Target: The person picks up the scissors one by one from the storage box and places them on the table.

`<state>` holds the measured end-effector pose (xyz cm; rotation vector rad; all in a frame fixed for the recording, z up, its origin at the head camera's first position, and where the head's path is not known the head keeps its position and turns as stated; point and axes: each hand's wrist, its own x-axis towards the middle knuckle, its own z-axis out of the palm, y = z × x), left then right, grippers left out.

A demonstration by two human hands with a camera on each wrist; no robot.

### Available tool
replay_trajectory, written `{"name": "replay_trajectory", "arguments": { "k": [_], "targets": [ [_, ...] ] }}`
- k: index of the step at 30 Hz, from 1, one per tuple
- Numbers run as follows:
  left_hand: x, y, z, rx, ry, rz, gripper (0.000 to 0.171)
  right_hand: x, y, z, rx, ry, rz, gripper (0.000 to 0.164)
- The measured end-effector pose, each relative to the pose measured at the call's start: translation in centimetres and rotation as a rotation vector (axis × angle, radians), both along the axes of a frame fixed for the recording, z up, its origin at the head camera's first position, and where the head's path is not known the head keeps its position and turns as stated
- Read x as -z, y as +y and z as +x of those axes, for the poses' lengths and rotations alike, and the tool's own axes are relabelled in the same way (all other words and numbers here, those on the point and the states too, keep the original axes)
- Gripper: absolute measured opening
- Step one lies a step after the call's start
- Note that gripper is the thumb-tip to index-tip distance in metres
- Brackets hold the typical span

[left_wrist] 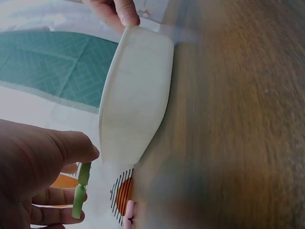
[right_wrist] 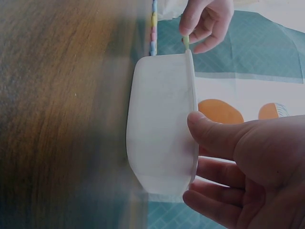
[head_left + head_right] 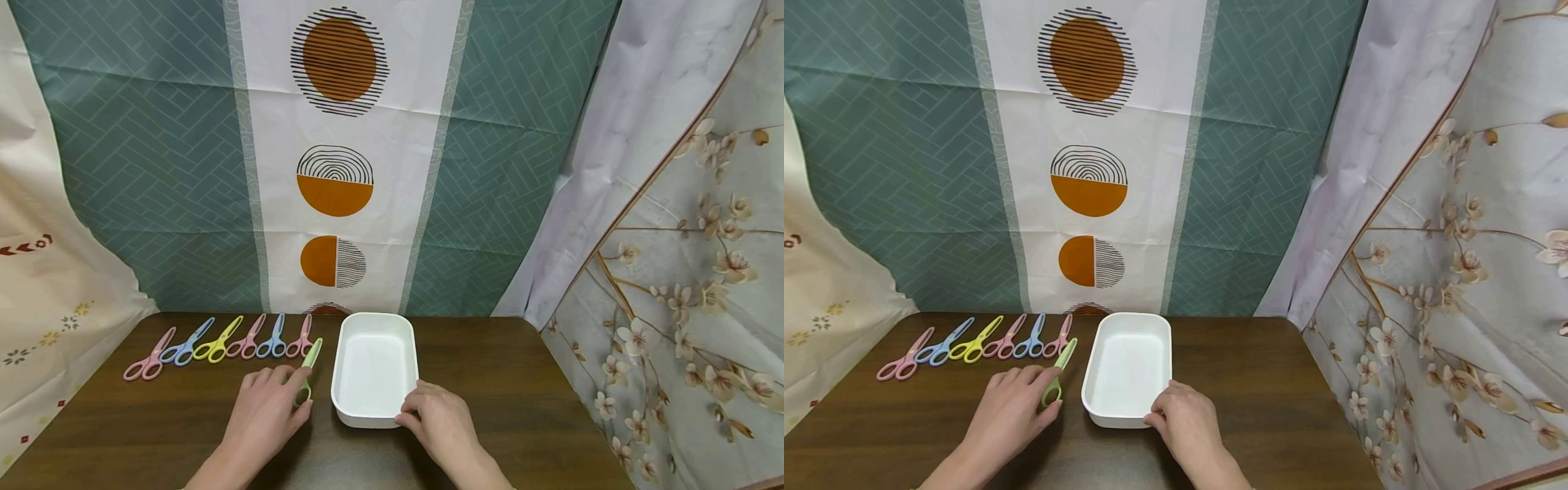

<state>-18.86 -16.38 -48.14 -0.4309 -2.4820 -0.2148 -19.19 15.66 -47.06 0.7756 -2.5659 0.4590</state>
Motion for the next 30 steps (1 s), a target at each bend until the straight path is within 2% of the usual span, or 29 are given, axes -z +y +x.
{"name": "replay_trajectory", "arguments": {
  "k": [14, 30],
  "targets": [
    [0.6, -0.7, 0.1, -0.041, -0.056, -0.01, 0.046, -0.2, -0.1, 0.0, 0.0, -0.016, -0.002, 0.02],
    [1.8, -0.5, 0.2, -0.09, -0.177, -0.07, 0.044, -0.1, -0.2, 0.1, 0.016, -0.011, 0.014, 0.019]
  ]
}}
